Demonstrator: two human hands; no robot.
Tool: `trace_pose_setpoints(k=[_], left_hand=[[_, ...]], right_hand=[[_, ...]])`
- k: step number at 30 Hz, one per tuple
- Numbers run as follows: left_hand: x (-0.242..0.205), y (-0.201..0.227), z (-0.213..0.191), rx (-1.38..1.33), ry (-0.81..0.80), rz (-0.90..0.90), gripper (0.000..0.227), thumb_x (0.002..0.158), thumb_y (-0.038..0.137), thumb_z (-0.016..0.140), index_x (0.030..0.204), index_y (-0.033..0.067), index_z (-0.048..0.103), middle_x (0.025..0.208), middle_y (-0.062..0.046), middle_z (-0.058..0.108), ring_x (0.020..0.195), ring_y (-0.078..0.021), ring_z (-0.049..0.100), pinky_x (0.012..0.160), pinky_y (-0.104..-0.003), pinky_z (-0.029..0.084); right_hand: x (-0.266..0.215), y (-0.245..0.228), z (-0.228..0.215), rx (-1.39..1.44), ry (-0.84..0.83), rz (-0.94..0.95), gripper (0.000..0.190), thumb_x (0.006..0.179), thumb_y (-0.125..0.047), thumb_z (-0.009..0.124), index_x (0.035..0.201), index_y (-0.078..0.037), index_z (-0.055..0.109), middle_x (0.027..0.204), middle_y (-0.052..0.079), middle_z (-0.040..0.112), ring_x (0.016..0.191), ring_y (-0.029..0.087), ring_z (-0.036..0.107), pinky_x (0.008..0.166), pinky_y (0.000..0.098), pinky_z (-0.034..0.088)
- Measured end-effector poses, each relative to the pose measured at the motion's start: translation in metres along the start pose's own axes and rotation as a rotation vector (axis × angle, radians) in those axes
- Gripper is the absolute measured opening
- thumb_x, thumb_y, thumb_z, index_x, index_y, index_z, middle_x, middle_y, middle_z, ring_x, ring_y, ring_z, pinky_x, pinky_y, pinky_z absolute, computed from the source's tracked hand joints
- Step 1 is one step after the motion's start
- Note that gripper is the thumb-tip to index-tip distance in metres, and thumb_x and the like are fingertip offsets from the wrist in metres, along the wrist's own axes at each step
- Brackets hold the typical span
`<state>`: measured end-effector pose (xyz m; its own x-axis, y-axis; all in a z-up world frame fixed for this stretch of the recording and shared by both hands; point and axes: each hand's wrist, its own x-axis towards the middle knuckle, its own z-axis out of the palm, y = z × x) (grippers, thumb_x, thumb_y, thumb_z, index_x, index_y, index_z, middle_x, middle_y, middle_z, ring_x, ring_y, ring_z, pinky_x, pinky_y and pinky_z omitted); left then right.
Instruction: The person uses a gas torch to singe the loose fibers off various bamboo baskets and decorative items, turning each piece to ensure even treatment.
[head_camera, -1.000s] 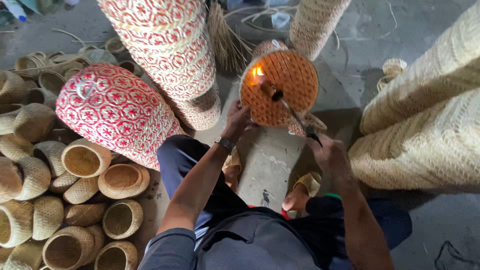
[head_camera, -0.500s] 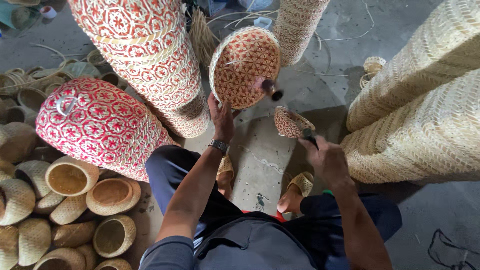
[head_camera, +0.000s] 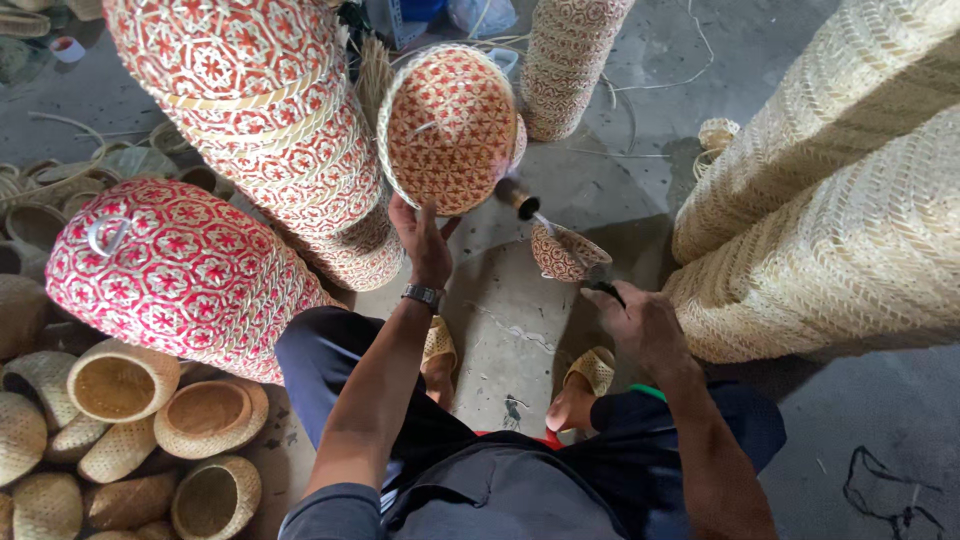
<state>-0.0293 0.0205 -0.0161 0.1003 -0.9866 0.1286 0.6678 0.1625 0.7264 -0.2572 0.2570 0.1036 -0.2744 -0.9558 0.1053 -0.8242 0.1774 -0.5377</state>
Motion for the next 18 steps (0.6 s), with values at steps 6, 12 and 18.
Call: trace_pose_setpoints(k=[6,12,18], left_hand=[[0.005,0.004,-0.002,0.061,-0.033,-0.026,0.060,0.098,0.022,0.064,0.148,0.0196,0.031,0.146,-0.004,0.046,0.127,-0.0230,0.057,0.085,-0.048,0.063],[0.021,0.018,-0.009,0.200,-0.072,-0.099,0.057,0.101,0.021,0.062,0.149,0.0183,0.032,0.143,-0.008,0.051,0.122,-0.0270,0.060,0.083,-0.047,0.066],[0.030,0.028,-0.009,0.262,-0.134,-0.120,0.055,0.102,0.020,0.061,0.149,0.0147,0.033,0.140,-0.012,0.055,0.115,-0.0276,0.067,0.078,-0.046,0.068]], right_hand=[[0.009,0.003,-0.013,0.077,0.038,0.027,0.038,0.098,-0.040,0.062,0.109,-0.005,0.071,0.084,0.022,0.070,0.076,0.040,0.071,0.065,0.0488,0.053],[0.025,0.024,-0.024,-0.013,0.033,0.041,0.043,0.101,-0.045,0.062,0.108,-0.003,0.070,0.078,0.024,0.069,0.074,0.039,0.070,0.064,0.0475,0.052],[0.036,0.032,-0.032,-0.026,0.007,0.072,0.048,0.101,-0.048,0.060,0.103,-0.001,0.069,0.075,0.020,0.070,0.070,0.035,0.072,0.065,0.0467,0.053]])
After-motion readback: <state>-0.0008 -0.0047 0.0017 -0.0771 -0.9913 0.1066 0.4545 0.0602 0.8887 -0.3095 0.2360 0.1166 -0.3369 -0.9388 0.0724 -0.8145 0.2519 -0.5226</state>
